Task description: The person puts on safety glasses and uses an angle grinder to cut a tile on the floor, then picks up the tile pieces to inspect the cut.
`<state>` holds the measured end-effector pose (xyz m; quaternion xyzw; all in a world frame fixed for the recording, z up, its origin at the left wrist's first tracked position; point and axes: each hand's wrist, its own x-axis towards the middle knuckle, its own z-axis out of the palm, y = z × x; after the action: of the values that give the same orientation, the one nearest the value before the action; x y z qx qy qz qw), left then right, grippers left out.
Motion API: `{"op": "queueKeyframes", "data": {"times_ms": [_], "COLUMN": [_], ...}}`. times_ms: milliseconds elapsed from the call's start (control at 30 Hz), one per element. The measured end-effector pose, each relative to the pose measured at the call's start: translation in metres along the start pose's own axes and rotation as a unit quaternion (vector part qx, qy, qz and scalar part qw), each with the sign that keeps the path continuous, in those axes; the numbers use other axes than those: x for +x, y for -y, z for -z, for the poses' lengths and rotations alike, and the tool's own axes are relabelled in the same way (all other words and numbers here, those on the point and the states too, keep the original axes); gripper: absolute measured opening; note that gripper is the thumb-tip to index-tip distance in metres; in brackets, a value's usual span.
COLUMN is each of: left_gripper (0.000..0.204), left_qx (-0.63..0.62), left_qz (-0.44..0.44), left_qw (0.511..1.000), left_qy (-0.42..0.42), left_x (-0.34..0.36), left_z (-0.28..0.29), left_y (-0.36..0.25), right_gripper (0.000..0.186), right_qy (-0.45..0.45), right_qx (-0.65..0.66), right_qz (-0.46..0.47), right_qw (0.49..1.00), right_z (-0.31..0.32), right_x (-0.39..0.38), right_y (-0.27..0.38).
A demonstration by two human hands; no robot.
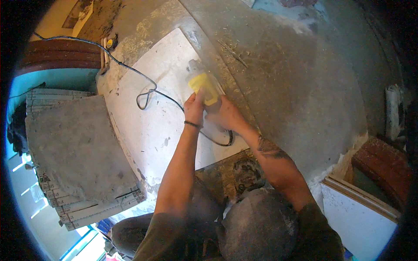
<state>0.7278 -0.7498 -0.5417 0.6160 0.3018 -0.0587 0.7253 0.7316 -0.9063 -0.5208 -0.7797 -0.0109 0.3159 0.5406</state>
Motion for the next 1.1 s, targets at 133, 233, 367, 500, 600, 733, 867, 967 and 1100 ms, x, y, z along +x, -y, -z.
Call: {"op": "queueKeyframes", "data": {"times_ms": [133, 233, 367, 500, 600, 733, 867, 967, 1100], "left_gripper": [0.043, 0.045, 0.047, 0.048, 0.046, 0.043, 0.041, 0.041, 0.043], "left_qx": [0.000, 0.034, 0.002, -0.018, -0.020, -0.018, -0.010, -0.004, -0.011], "left_qz": [-0.005, -0.022, -0.016, -0.004, -0.003, -0.012, 0.003, -0.002, -0.009], "left_qw": [1.000, 0.999, 1.000, 1.000, 1.000, 1.000, 1.000, 1.000, 1.000], "left_qy": [0.008, 0.009, 0.011, 0.022, 0.021, 0.011, 0.012, 0.011, 0.009], "left_x": [-0.001, 0.002, 0.008, 0.010, 0.005, 0.001, -0.002, 0.001, 0.004], "left_z": [-0.004, -0.002, 0.003, 0.003, -0.001, 0.002, -0.001, 0.000, 0.004], "left_y": [0.001, 0.005, 0.011, 0.015, 0.015, 0.016, 0.014, 0.015, 0.018], "right_gripper": [0.088, 0.086, 0.083, 0.084, 0.085, 0.085, 0.084, 0.083, 0.083], "right_qy": [-0.013, -0.025, -0.027, -0.021, -0.018, -0.020, -0.005, -0.026, -0.026], "right_qx": [-0.013, -0.021, -0.005, -0.004, -0.007, -0.006, 0.015, -0.008, -0.013], "right_qz": [-0.010, -0.015, -0.001, -0.003, 0.003, 0.007, -0.005, -0.001, 0.006], "right_qw": [1.000, 0.999, 1.000, 1.000, 1.000, 1.000, 1.000, 1.000, 1.000], "right_z": [-0.002, -0.004, -0.003, -0.001, 0.001, -0.002, 0.004, 0.000, -0.004], "right_x": [0.002, 0.004, 0.001, 0.002, -0.001, -0.007, -0.010, -0.008, -0.006], "right_y": [-0.007, -0.008, -0.003, -0.005, -0.009, -0.005, -0.001, -0.004, -0.005]}}
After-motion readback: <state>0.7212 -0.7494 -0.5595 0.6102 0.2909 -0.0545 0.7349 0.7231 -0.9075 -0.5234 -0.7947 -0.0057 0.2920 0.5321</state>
